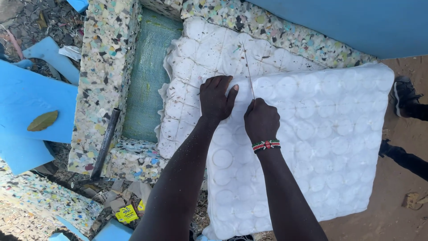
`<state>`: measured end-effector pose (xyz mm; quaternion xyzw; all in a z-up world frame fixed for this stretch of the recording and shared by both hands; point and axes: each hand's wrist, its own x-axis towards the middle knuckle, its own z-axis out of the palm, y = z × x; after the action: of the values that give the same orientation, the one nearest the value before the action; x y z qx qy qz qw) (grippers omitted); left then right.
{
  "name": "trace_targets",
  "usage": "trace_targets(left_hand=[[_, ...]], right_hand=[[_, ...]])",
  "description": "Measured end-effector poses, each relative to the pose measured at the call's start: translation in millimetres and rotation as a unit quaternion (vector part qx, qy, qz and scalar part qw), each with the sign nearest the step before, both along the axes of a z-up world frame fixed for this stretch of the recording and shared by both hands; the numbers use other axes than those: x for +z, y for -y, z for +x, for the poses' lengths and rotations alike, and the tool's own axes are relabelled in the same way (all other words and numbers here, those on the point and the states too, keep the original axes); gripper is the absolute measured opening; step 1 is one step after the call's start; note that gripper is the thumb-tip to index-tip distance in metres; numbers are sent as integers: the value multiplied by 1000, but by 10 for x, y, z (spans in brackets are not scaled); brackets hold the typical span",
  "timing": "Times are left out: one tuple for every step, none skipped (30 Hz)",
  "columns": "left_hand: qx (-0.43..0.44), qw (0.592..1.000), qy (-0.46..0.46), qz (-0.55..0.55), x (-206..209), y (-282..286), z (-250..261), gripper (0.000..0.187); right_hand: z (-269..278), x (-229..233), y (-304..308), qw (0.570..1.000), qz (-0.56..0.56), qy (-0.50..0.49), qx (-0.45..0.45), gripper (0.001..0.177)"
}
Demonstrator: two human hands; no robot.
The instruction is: Cutting a large piece of upholstery foam using a thin wire tool
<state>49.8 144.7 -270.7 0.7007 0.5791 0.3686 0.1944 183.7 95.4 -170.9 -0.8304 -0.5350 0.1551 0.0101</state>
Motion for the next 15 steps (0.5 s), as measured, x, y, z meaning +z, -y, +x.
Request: trace_targets(left_hand=[[-4,1000,-1,-5,-14,7,-29,37],[-7,1000,4,-5,-13,-4,-26,36],[-11,1000,8,-6,0,-22,-35,36],[-11,1000,10,1,25,-31,-32,36],[-15,1000,12,-10,50,-40,-38,36],[-15,1000,13,-22,59,-35,-61,35],[-12,1000,13,-16,49,-95,-51,35],[-5,1000,11,-11,35,-63,-48,35],[3,1000,10,-7,8,-20,-32,35],[-1,1000,12,-13,-14,-14,-21,35],[1,1000,19,-6,-41,-5,-3,34],[6,1000,23,5,-71,-33,-26,32],[4,1000,21,1,-90,-13,-28,32],[1,1000,21,2,-91,-10,-18,31],[-2,1000,21,4,-80,-14,-15,30]], right_hand=[[-41,56,95,1000,-5,-1,-4,36],[-62,138,177,999,-27,-7,-21,37],[-97,232,250,998,-50,-13,-38,38],[-116,363,490,998,-43,-11,-38,38],[-146,486,733,995,-82,-15,-49,40],[-178,585,983,991,-123,-20,-57,42],[-129,495,887,991,-117,-20,-53,42],[-89,419,866,993,-107,-9,-51,42],[-37,330,856,994,-96,2,-49,42],[-46,236,624,993,-102,4,-53,42],[-43,132,397,997,-64,5,-41,40],[-65,5,135,999,-24,3,-27,37],[-88,14,168,999,-28,1,-29,37],[-105,45,187,999,-22,-9,-30,37],[-128,90,198,999,-15,-19,-32,37]])
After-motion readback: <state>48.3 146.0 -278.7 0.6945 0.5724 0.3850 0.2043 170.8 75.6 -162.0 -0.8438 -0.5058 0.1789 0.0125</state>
